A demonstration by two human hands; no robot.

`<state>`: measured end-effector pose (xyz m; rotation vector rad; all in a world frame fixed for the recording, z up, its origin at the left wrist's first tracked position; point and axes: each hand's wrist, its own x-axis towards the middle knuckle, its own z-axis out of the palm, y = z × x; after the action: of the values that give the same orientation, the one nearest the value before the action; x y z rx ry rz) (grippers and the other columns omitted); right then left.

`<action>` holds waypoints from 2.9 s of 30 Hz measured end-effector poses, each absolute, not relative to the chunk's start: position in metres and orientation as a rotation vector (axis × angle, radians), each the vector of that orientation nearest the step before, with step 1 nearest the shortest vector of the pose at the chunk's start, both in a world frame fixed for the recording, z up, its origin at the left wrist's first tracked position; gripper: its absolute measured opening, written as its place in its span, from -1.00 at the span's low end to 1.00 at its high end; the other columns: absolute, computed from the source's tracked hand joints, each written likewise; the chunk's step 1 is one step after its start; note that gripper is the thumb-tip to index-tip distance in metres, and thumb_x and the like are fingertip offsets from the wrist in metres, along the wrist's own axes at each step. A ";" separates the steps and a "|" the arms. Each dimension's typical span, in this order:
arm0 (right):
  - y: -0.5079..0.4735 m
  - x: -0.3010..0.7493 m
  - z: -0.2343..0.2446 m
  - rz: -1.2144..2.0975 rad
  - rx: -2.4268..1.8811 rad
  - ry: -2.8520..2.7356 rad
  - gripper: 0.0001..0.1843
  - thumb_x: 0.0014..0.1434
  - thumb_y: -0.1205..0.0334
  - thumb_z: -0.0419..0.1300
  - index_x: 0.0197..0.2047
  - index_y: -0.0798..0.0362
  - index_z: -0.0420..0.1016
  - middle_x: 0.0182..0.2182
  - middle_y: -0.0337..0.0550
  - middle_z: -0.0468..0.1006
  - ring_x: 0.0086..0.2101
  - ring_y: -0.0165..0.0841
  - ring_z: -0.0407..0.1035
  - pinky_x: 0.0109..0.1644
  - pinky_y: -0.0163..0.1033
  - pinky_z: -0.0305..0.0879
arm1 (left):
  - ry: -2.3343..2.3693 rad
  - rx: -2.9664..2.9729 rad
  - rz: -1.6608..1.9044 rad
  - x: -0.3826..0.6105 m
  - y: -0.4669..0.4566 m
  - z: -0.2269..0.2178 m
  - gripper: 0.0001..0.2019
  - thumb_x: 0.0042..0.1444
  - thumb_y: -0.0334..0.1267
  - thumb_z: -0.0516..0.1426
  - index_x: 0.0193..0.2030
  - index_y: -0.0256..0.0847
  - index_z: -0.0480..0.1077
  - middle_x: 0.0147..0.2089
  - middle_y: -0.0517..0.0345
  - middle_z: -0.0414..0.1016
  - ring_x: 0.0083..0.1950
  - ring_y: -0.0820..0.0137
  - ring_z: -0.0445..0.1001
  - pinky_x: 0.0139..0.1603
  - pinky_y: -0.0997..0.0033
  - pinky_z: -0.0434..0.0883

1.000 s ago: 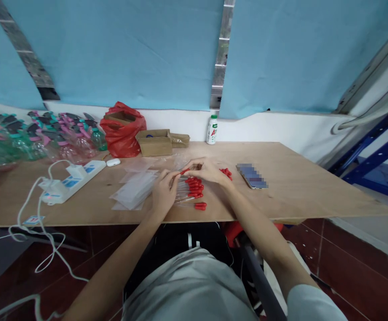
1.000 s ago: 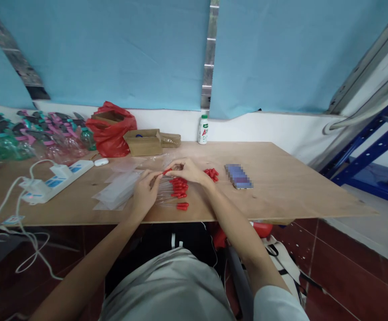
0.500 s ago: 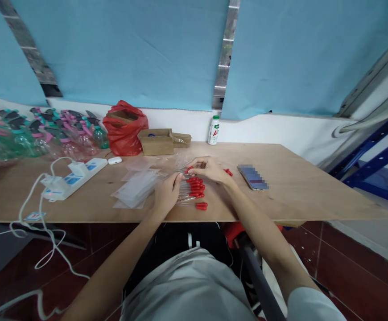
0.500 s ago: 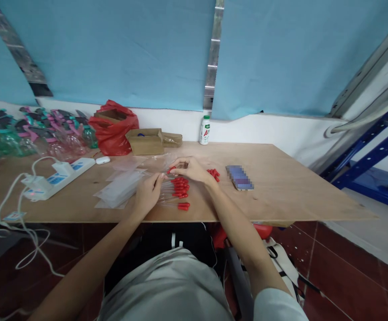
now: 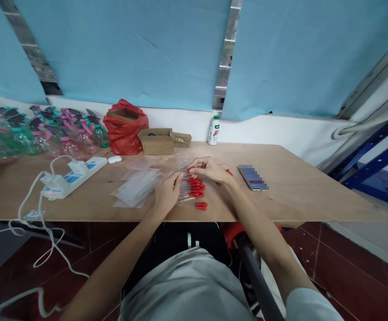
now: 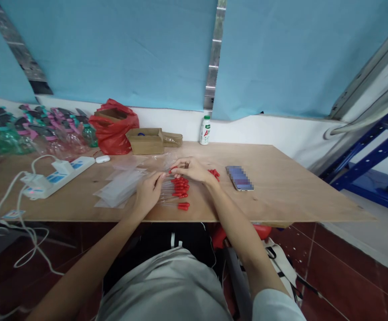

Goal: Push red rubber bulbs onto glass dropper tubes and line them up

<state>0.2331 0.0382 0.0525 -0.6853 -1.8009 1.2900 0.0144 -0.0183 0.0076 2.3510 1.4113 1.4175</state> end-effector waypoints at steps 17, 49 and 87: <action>0.036 0.235 0.050 1.455 -0.725 -1.728 -0.59 -0.02 0.10 0.61 -0.17 0.16 0.72 -0.34 -0.05 0.76 -0.36 -0.35 0.65 -0.15 -0.23 0.63 | 1.257 2.354 1.392 0.012 -0.019 0.010 -0.69 0.52 -0.16 0.01 -0.03 -0.13 0.59 -0.12 0.10 0.65 -0.09 0.29 0.59 -0.02 0.32 0.42; 0.036 0.237 0.057 1.346 -0.711 -1.844 -0.56 0.07 0.07 0.55 -0.03 0.11 0.74 -0.32 -0.09 0.75 -0.37 -0.38 0.59 -0.19 -0.26 0.57 | 1.308 2.291 1.521 0.015 -0.022 0.012 -0.71 0.48 -0.14 0.07 -0.02 -0.12 0.63 -0.21 0.10 0.61 -0.21 0.33 0.54 -0.12 0.33 0.42; 0.046 0.230 0.046 0.961 -0.756 -1.865 -0.62 0.17 -0.04 0.45 -0.17 0.13 0.68 -0.38 -0.11 0.69 -0.40 -0.36 0.51 -0.27 -0.27 0.44 | 1.476 2.175 1.448 0.016 -0.018 0.009 -0.72 0.46 -0.11 0.08 -0.03 -0.10 0.62 -0.14 0.09 0.68 -0.20 0.29 0.57 -0.11 0.30 0.40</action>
<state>0.2304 0.0456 0.0460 -0.7564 -1.8649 0.9610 0.0163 -0.0181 0.0094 2.1748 1.4760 1.4480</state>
